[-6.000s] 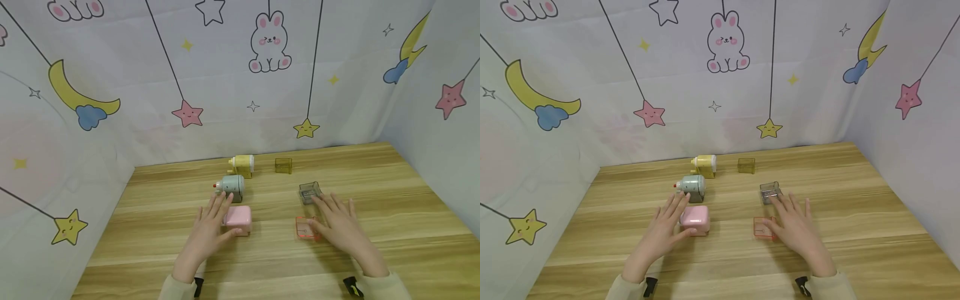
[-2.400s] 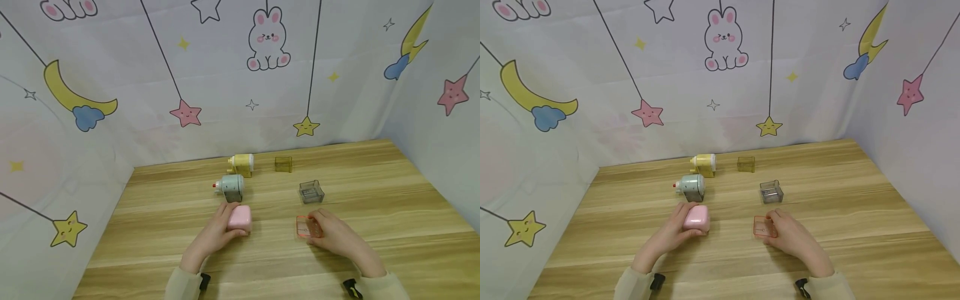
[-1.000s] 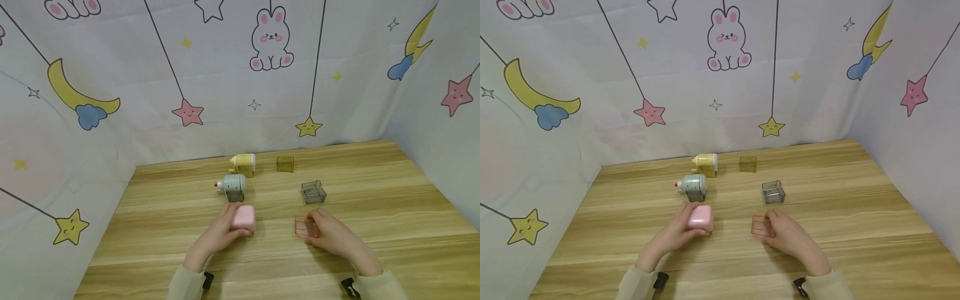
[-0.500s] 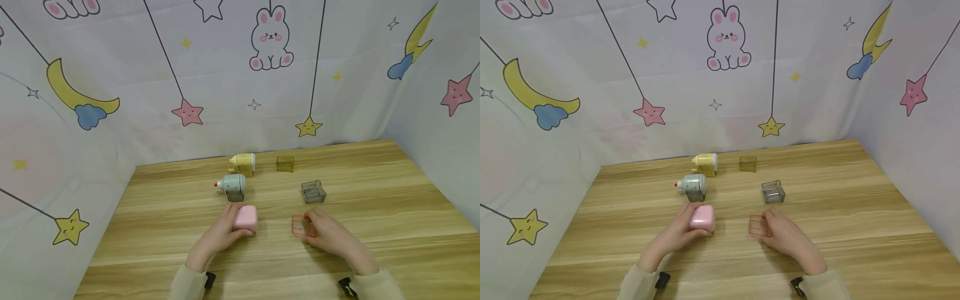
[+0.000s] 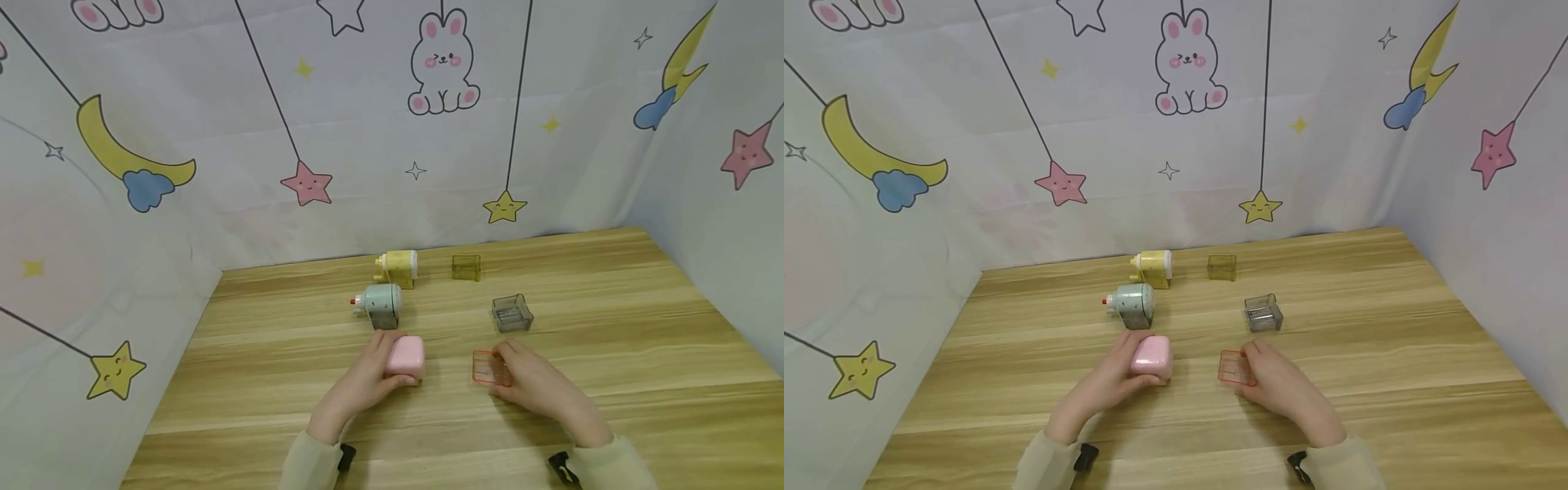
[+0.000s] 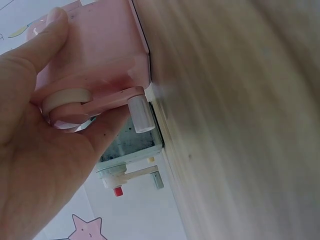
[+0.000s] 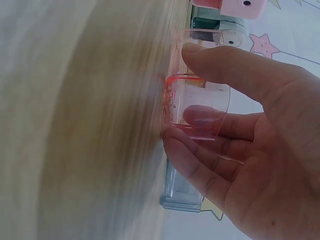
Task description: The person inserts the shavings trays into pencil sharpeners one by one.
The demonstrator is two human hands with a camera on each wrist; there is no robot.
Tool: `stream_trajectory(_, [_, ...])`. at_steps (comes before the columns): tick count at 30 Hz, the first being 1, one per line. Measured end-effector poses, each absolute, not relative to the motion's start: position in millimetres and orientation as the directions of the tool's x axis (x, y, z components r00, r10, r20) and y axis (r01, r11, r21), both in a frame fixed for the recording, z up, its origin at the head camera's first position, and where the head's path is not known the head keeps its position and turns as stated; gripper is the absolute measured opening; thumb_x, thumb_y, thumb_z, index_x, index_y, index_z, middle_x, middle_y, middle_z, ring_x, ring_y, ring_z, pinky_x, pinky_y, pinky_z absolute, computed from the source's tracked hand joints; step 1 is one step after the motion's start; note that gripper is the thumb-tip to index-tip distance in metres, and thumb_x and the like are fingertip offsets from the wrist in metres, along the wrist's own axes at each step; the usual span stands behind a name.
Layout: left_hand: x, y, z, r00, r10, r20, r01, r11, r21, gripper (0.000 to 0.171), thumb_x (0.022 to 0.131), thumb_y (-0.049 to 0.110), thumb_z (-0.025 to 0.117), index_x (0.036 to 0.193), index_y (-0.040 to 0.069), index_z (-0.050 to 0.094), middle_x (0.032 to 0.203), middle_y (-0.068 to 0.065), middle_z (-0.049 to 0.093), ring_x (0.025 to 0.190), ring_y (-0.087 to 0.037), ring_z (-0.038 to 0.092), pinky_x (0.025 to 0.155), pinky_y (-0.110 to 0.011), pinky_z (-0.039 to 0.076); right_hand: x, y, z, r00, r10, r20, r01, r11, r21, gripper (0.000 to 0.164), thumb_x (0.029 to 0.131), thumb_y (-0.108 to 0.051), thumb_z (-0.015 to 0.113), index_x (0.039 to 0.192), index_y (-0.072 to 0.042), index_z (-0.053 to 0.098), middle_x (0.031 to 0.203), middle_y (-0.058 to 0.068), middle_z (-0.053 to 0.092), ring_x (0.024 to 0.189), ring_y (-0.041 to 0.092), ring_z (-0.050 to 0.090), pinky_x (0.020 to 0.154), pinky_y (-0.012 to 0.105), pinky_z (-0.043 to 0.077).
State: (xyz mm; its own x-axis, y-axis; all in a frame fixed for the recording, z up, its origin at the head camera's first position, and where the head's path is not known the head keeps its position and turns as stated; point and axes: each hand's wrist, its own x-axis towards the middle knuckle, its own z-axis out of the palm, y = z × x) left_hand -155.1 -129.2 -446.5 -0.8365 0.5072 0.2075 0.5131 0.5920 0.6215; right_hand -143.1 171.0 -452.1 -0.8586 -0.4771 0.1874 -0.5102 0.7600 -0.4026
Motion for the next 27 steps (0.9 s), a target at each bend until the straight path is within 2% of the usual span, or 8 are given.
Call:
stream_trajectory(9, [-154.4,-125.6,-445.9,-0.829,0.514,0.219,0.528,0.592,0.609,0.068,0.075,0.035,0.069,0.128,0.008,0.038,0.116,-0.007,0.042,0.096,-0.015,0.043,0.083,-0.042,0.046,-142.6,166.6,-449.1,-0.857,-0.484,0.177,-0.512,0.756,-0.409,0.052,0.068,-0.028,0.076,0.104,0.002,0.054,0.095,0.009,0.056,0.083,0.016,0.050,0.074,0.042,0.050])
stream_trajectory(19, [-153.8,-125.0,-445.8,-0.826,0.521,0.215,0.533,0.598,0.599,0.068,0.075,0.035,0.069,0.129,0.010,0.036,0.117,-0.007,0.042,0.096,-0.015,0.044,0.083,-0.042,0.047,-143.5,165.0,-451.6,-0.857,-0.484,0.174,-0.510,0.756,-0.409,0.054,0.068,-0.028,0.076,0.107,0.002,0.053,0.097,0.010,0.056,0.086,0.018,0.052,0.078,0.043,0.050])
stream_trajectory(27, [-152.5,-122.7,-444.8,-0.831,0.518,0.201,0.521,0.600,0.608,0.067,0.076,0.035,0.068,0.129,0.011,0.036,0.116,-0.008,0.042,0.096,-0.017,0.045,0.082,-0.044,0.047,-144.7,161.1,-451.6,-0.840,-0.506,0.194,-0.540,0.749,-0.385,0.052,0.068,-0.030,0.076,0.104,0.001,0.054,0.093,0.006,0.055,0.079,0.015,0.050,0.071,0.040,0.050])
